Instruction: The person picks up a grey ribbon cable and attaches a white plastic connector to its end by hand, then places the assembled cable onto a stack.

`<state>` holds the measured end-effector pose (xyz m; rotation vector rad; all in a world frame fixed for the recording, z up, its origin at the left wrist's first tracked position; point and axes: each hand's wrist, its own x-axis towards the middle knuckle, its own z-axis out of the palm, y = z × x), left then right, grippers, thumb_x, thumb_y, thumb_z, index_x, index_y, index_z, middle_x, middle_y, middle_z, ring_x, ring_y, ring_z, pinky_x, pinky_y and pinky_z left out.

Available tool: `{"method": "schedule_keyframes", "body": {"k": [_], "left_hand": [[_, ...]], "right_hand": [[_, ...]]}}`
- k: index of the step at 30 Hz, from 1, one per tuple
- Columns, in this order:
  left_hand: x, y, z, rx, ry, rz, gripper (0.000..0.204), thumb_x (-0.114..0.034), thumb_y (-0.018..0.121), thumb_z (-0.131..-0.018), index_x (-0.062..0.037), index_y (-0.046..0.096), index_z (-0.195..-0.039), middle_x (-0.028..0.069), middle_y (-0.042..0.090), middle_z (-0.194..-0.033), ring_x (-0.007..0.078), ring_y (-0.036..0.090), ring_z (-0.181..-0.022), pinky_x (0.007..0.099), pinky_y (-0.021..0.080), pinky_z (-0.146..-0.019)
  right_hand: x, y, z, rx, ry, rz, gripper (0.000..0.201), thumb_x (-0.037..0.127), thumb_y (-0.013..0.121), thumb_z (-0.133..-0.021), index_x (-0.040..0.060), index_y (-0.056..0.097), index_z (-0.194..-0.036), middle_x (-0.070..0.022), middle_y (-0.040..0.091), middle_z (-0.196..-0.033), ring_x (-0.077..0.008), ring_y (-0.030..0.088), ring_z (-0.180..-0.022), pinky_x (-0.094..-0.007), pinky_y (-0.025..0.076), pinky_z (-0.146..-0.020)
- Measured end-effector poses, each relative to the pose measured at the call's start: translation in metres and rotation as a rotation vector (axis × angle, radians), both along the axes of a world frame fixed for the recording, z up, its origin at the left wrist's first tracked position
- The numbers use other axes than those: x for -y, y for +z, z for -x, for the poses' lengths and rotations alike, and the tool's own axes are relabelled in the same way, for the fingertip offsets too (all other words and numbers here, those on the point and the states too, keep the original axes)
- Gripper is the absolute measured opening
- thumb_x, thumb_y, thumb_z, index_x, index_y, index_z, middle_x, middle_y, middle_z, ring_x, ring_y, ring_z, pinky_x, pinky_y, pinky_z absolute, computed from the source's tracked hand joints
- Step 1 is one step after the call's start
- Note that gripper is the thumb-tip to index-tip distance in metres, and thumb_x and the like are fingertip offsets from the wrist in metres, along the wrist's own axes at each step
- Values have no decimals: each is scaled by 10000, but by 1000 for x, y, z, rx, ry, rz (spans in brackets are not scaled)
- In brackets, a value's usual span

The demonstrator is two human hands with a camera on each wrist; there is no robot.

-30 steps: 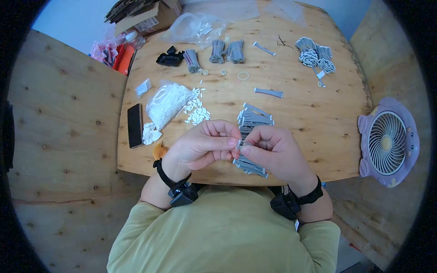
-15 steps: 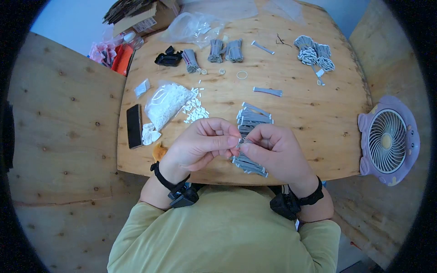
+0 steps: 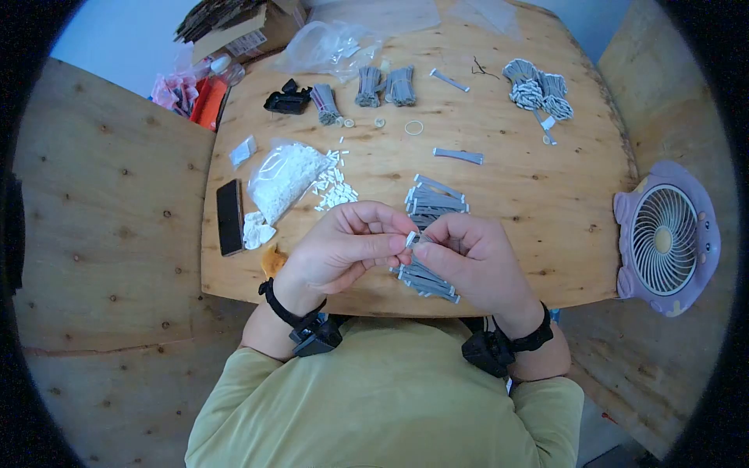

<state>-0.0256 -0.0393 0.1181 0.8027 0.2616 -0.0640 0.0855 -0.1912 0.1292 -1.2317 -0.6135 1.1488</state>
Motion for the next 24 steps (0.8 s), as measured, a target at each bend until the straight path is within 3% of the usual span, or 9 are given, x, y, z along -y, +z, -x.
{"method": "schedule_keyframes", "body": {"k": [9,24], "left_hand": [[2,-4,2,83,103,-267,133,-35,573,-759,12,557,-882,60,585,-813,113,555,-733,212,442,-655],[8,9,1,19,64,-371,144,-119,579,-781,13,569,-841,36,576,-724,77,516,-652,200,422,-612]], "right_hand": [[1,0,3,-3,-73,-15,60,63,543,-782,6,524,-787,20,534,-687,-13,491,-594,-155,384,-506],[0,1,4,-9,9,-64,97,88,529,-803,-7,518,-824,-27,569,-753,-41,520,-651,-183,432,-566]]}}
